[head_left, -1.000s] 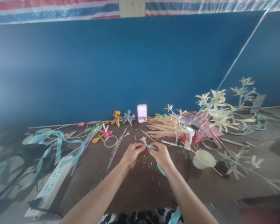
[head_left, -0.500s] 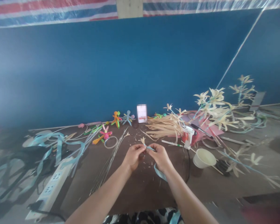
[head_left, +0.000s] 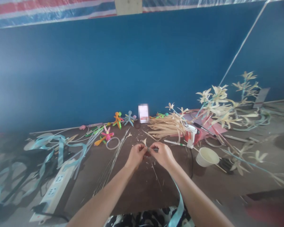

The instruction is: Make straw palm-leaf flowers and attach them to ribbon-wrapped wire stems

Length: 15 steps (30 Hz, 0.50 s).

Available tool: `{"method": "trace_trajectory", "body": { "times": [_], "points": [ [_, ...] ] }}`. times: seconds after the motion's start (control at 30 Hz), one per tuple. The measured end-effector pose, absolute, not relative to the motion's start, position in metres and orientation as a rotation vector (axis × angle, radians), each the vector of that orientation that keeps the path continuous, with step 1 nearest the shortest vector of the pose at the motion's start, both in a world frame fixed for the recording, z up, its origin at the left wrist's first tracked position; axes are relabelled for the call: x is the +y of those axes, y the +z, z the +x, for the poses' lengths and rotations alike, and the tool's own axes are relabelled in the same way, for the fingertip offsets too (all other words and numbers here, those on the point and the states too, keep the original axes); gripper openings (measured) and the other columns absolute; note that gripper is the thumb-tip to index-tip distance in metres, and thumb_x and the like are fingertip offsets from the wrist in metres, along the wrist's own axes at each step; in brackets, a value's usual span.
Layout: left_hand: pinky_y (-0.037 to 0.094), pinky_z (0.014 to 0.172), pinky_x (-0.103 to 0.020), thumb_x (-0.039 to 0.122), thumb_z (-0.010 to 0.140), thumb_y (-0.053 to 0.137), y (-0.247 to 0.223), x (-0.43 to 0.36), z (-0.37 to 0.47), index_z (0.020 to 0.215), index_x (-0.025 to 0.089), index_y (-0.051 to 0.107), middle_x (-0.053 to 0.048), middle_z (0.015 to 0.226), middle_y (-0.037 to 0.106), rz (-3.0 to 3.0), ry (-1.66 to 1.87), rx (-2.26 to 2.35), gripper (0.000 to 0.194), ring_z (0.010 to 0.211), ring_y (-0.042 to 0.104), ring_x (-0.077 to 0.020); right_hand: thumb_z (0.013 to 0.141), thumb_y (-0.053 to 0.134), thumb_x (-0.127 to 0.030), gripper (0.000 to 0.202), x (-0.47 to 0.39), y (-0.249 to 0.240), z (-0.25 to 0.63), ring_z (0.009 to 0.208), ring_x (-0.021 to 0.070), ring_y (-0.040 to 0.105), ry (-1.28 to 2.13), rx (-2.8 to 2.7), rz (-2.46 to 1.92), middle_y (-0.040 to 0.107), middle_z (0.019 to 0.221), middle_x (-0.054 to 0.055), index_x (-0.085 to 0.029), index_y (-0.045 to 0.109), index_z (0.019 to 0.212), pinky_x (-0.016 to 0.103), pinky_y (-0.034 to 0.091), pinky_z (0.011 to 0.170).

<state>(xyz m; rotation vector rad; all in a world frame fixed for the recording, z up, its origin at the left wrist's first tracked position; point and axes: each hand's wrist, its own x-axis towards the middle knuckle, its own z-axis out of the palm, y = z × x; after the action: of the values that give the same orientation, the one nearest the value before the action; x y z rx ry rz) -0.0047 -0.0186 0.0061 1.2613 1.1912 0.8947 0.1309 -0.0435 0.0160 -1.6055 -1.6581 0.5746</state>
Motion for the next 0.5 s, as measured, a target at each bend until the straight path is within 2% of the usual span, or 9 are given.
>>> {"method": "trace_trajectory", "body": {
  "times": [0.3, 0.5],
  "points": [
    [0.042, 0.047, -0.023, 0.029, 0.067, 0.054, -0.007, -0.011, 0.000, 0.065, 0.017, 0.053, -0.001, 0.053, 0.059, 1.439, 0.972, 1.256, 0.013, 0.048, 0.056, -0.0137, 0.074, 0.046, -0.023, 0.013, -0.038, 0.015, 0.131, 0.065, 0.0133, 0.055, 0.612, -1.751, -1.657, 0.062, 0.069, 0.002, -0.019, 0.058, 0.074, 0.020, 0.033, 0.058],
    [0.038, 0.047, -0.022, 0.028, 0.067, 0.053, -0.015, -0.009, 0.002, 0.064, 0.017, 0.055, 0.001, 0.051, 0.056, 1.531, 1.019, 1.322, 0.012, 0.045, 0.053, -0.0114, 0.070, 0.050, -0.023, 0.009, -0.036, 0.008, 0.131, 0.066, 0.0138, 0.054, 0.601, -1.742, -1.727, 0.061, 0.068, 0.001, -0.020, 0.057, 0.072, 0.020, 0.031, 0.056]
  ]
}}
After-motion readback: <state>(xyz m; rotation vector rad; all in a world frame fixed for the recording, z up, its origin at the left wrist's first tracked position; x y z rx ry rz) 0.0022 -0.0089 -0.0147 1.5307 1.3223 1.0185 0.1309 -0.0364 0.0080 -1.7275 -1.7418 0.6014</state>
